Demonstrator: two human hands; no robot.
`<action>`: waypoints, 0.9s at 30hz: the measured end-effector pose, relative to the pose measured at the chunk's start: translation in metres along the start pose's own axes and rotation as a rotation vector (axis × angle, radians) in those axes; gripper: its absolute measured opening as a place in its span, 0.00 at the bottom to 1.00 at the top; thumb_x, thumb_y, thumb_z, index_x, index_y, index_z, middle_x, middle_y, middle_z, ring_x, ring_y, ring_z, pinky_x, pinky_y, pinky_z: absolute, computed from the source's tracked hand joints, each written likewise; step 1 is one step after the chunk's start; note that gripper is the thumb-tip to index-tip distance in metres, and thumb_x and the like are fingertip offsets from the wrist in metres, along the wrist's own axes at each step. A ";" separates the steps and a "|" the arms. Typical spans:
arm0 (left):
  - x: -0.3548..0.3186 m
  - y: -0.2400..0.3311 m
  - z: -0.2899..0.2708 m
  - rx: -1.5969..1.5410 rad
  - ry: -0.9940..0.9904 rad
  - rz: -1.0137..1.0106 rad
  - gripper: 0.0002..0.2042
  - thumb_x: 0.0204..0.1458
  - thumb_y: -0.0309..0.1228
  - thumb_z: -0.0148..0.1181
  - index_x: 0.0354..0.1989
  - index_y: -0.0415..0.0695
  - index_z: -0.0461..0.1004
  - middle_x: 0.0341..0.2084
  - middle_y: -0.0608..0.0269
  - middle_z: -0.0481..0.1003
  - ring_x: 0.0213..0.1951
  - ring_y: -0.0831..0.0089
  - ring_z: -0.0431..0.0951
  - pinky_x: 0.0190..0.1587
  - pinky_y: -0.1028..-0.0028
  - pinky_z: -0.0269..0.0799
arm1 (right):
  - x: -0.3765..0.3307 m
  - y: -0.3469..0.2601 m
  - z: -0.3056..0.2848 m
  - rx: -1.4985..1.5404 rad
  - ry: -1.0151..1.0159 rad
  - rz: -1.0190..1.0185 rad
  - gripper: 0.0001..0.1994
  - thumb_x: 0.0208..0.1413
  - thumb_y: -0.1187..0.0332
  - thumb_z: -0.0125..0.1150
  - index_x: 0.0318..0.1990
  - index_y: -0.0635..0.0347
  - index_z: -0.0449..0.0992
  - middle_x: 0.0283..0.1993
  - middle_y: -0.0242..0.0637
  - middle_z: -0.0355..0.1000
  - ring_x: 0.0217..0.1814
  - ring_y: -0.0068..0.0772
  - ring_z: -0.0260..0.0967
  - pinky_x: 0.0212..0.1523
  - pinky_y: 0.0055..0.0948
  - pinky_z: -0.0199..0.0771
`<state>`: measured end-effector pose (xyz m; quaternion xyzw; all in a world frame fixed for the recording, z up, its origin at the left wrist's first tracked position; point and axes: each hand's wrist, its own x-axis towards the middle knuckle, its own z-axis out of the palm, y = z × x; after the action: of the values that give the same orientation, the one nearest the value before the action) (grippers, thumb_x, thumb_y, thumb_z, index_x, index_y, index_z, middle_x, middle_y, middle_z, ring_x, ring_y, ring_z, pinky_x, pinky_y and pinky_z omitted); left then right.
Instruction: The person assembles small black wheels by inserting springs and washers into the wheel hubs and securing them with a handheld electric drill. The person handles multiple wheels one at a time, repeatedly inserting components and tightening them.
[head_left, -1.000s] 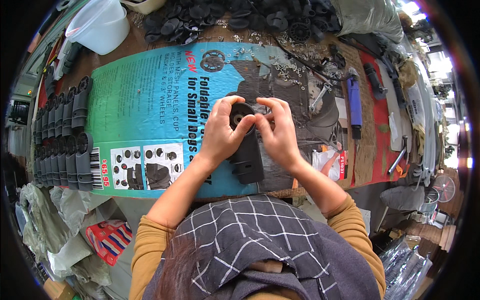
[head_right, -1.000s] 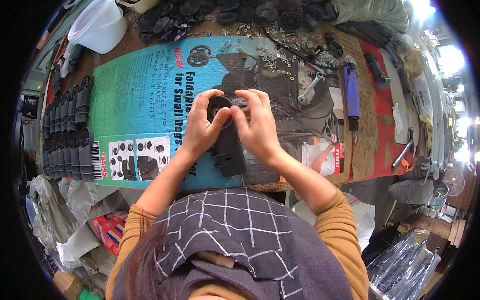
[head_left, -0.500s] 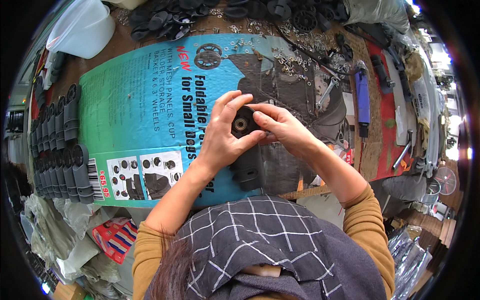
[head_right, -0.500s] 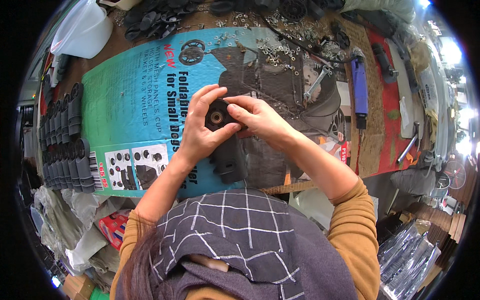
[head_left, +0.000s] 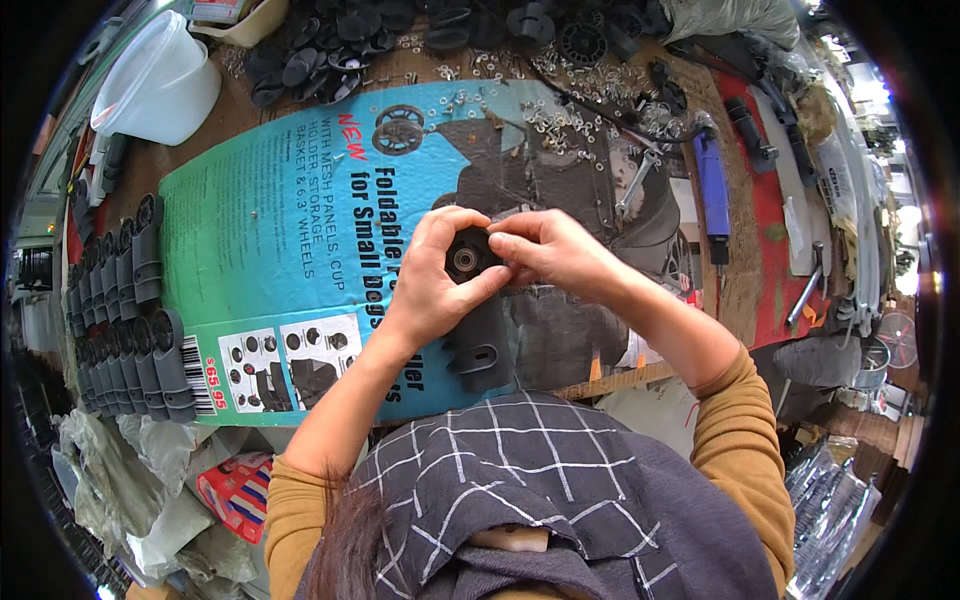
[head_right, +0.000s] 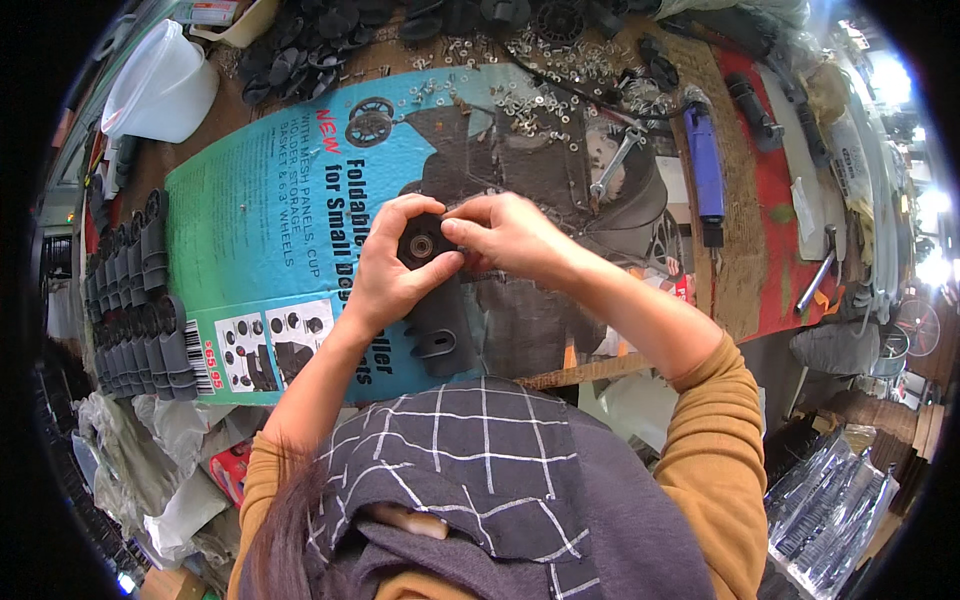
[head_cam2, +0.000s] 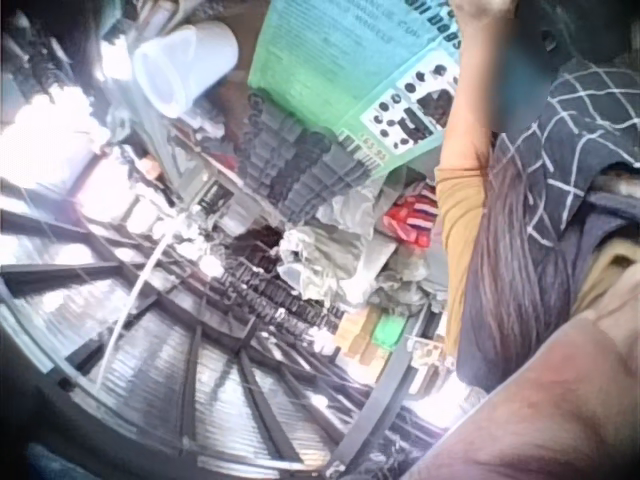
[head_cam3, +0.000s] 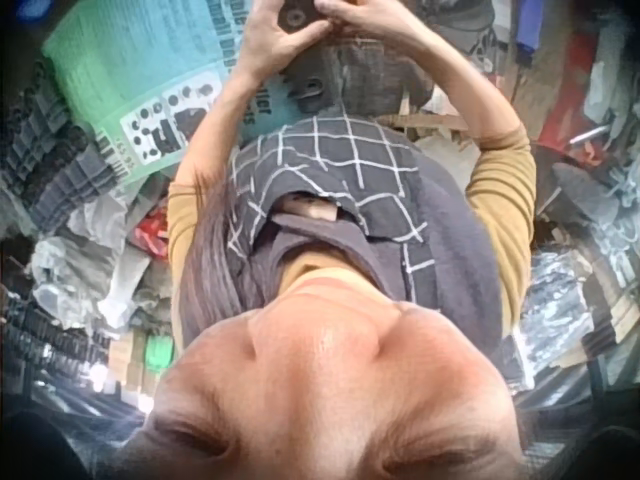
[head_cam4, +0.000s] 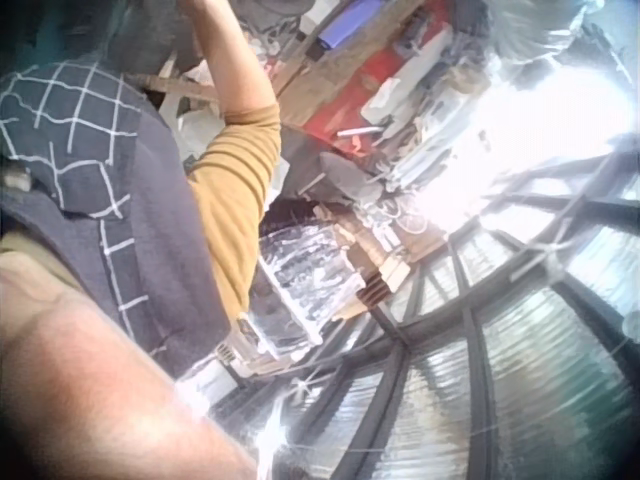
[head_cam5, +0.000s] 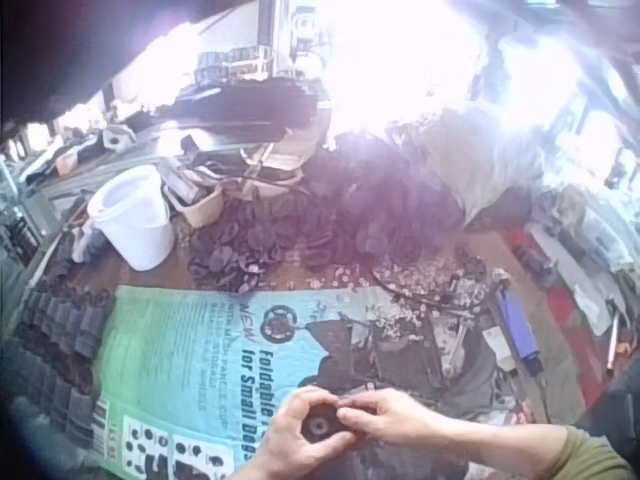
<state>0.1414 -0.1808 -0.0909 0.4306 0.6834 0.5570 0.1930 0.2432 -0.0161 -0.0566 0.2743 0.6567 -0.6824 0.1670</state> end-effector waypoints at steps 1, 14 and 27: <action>0.001 0.001 0.000 -0.022 -0.005 -0.034 0.23 0.38 0.32 0.72 0.45 0.41 0.72 0.43 0.55 0.72 0.48 0.58 0.72 0.52 0.66 0.68 | 0.005 -0.006 -0.010 -0.171 0.180 -0.200 0.13 0.60 0.64 0.58 0.44 0.64 0.78 0.36 0.36 0.76 0.38 0.25 0.74 0.36 0.27 0.75; -0.001 0.004 0.010 -0.013 0.074 -0.038 0.22 0.38 0.31 0.72 0.43 0.42 0.73 0.43 0.57 0.72 0.49 0.61 0.71 0.54 0.68 0.67 | 0.093 -0.015 -0.083 -1.163 0.852 -0.769 0.06 0.49 0.69 0.63 0.30 0.62 0.78 0.34 0.42 0.72 0.44 0.44 0.69 0.48 0.39 0.69; 0.007 -0.003 0.027 -0.004 0.164 -0.029 0.27 0.36 0.30 0.71 0.47 0.40 0.69 0.43 0.55 0.71 0.46 0.62 0.72 0.51 0.69 0.68 | -0.003 -0.002 0.020 -0.562 0.469 -0.577 0.05 0.47 0.70 0.66 0.28 0.61 0.80 0.24 0.35 0.67 0.29 0.32 0.67 0.32 0.32 0.67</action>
<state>0.1565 -0.1594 -0.1004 0.3730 0.7021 0.5890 0.1452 0.2411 -0.0362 -0.0538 0.1712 0.8856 -0.4161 -0.1150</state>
